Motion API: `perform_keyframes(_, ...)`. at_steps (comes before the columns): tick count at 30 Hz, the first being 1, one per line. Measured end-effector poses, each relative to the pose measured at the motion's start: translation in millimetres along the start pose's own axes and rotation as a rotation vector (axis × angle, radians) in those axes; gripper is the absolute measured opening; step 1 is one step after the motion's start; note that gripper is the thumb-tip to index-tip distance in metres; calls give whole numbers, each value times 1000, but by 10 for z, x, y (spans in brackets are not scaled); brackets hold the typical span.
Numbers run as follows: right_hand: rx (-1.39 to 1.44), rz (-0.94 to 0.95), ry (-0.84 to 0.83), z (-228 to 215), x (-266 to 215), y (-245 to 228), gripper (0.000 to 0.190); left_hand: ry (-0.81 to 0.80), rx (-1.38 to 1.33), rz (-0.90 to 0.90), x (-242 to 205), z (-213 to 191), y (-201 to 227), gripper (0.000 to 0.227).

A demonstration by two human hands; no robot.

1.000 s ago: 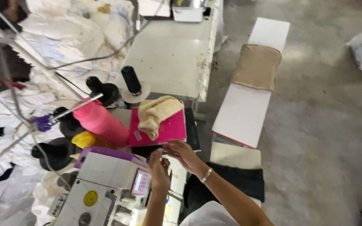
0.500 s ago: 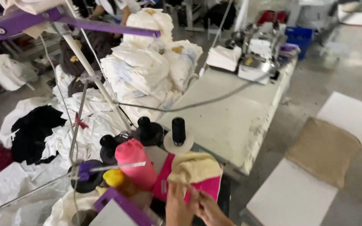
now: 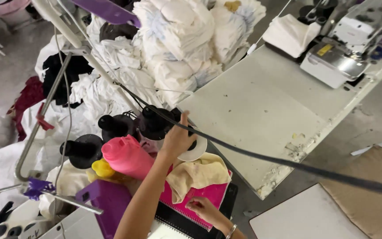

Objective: Threading an industrial overlock sewing machine, including replacing thread spools and using tweezers for precision threading.

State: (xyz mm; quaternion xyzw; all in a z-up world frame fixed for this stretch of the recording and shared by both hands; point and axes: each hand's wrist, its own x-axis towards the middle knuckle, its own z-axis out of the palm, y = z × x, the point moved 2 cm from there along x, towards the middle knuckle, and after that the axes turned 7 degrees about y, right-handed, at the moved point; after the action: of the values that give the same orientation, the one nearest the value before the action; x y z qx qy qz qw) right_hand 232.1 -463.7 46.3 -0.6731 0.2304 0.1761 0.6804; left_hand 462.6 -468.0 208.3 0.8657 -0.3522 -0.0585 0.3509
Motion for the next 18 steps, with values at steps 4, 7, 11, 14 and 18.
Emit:
perform_keyframes(4, 97, 97, -1, -185, -2, -134, 19, 123, -44, 222, -27, 321, -364, 50)
perform_keyframes(7, 51, -32, 134, -238, 2, -112, 22, 88, 20, 346, 282, 716, -791, 52)
perform_keyframes(11, 342, -60, 208, -212, -59, 229, 21, 129, 8, 153, -326, 270, -253, 61)
perform_keyframes(14, 447, -254, 462, -377, -80, 509, 13, 482, -160, 202, -1062, 229, -301, 45)
perform_keyframes(18, -117, 193, 900, -875, -257, 641, 68, 416, -250, 45, -2426, 829, -654, 61)
